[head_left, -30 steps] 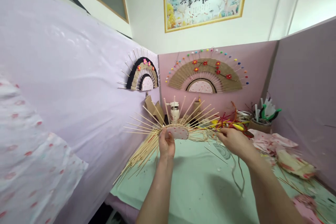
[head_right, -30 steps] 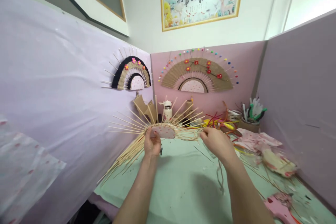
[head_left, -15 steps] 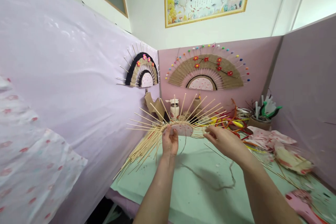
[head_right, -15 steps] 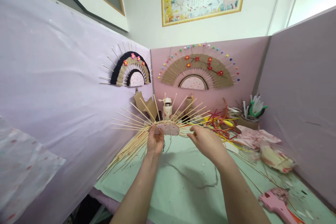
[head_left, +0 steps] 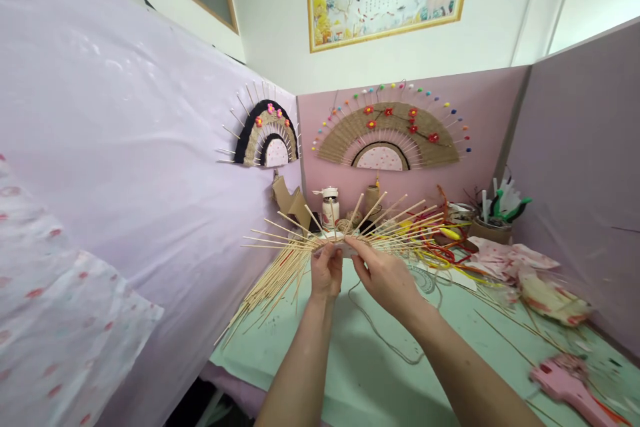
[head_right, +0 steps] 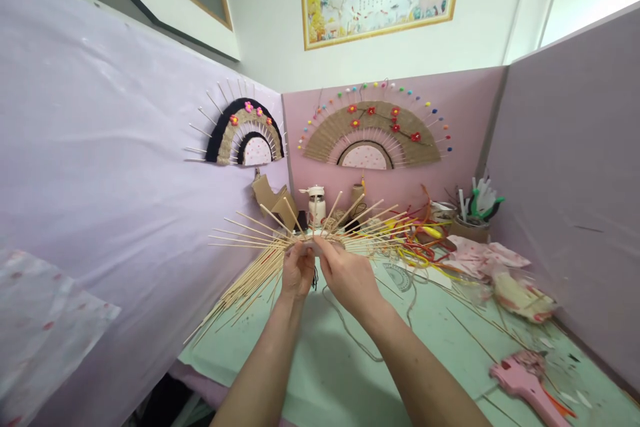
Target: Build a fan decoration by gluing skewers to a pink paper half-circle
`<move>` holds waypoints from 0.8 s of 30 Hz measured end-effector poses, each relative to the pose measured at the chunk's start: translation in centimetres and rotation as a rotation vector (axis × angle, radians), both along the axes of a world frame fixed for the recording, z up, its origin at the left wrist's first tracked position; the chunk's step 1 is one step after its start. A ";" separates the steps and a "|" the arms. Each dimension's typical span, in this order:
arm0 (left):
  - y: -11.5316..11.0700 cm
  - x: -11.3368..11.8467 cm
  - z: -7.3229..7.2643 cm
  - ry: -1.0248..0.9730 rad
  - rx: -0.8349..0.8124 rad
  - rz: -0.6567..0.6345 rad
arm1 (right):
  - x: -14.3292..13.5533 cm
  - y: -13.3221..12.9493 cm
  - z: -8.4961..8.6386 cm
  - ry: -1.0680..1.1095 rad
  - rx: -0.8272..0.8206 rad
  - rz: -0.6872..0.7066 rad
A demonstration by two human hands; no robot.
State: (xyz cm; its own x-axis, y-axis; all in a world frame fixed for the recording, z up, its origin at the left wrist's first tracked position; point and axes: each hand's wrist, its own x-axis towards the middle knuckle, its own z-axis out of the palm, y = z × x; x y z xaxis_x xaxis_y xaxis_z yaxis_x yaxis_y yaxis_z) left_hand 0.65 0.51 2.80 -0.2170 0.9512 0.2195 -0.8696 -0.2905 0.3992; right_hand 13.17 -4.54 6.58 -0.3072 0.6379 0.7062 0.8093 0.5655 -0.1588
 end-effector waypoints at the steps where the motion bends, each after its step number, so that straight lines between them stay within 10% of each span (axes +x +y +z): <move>1: 0.0 0.0 -0.1 0.002 0.003 -0.010 | 0.0 0.0 0.0 0.001 -0.002 -0.004; 24: 0.6 -0.3 -0.2 -0.100 -0.083 0.018 | 0.5 1.8 -0.3 0.257 -0.207 -0.106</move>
